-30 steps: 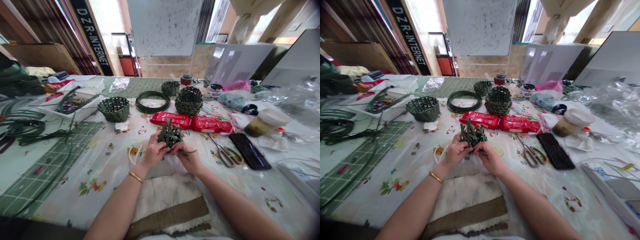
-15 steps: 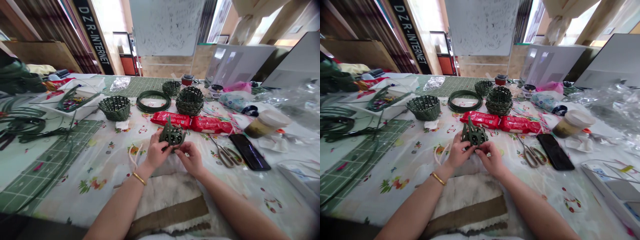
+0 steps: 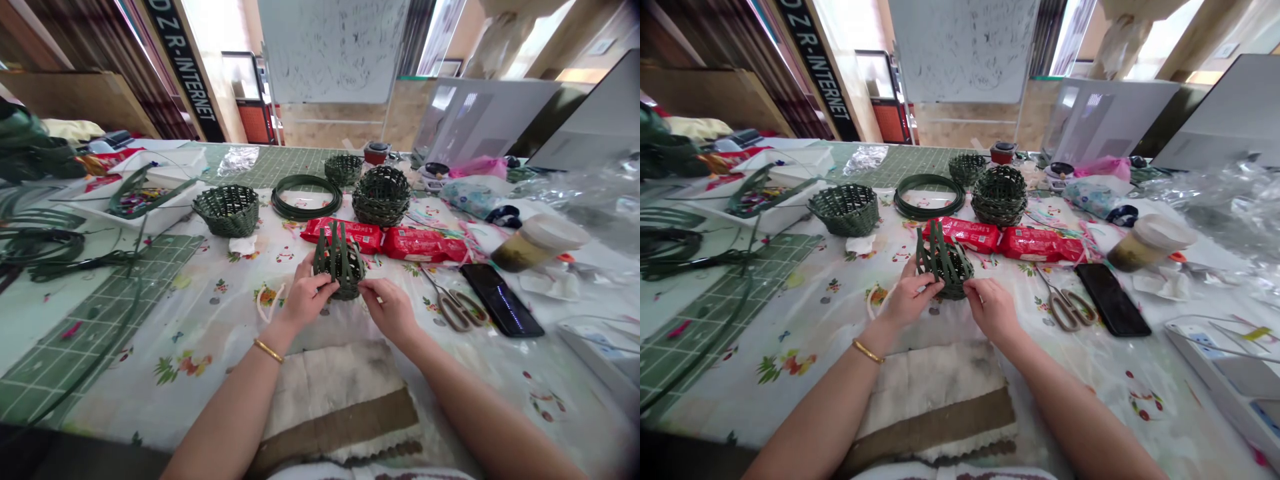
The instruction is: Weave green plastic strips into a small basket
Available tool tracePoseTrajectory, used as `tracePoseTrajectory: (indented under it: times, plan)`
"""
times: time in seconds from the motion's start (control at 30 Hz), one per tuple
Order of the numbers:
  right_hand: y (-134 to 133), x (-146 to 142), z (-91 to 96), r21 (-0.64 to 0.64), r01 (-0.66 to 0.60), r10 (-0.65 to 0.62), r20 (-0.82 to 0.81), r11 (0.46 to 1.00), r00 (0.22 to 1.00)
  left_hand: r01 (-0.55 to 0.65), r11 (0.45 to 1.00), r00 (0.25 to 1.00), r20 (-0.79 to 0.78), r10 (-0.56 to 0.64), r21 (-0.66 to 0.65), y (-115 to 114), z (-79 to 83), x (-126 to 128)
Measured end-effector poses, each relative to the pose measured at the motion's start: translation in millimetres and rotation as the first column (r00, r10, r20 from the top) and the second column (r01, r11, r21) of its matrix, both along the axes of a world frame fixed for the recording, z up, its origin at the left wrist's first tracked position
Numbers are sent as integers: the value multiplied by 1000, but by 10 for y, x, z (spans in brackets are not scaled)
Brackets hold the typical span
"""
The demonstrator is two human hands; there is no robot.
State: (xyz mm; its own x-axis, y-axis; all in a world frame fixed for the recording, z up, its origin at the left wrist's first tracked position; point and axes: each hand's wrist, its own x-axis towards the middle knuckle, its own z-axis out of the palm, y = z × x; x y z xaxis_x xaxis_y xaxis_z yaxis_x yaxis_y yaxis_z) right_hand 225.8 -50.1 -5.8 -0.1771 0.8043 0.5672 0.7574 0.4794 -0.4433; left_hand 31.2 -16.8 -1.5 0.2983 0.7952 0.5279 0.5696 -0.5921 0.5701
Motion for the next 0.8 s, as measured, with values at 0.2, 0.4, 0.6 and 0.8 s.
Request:
tracePoseTrajectory:
  times: [0.2,0.4,0.6,0.8]
  plan:
    - [-43,-25,65,-240,29,21,200,970,980,-19,996,994,-106,28,89,-34,8,46]
    - [-85,-71,98,-88,77,-28,461,993,887,-49,991,974,-213,75,123,-76,54,104]
    - [-60,-88,105,-294,-54,128,240,954,962,-54,989,968,-237,86,135,-80,36,114]
    - [-19,-88,202,-649,-469,-60,-620,598,782,84,992,955,-293,-53,96,-52,55,1]
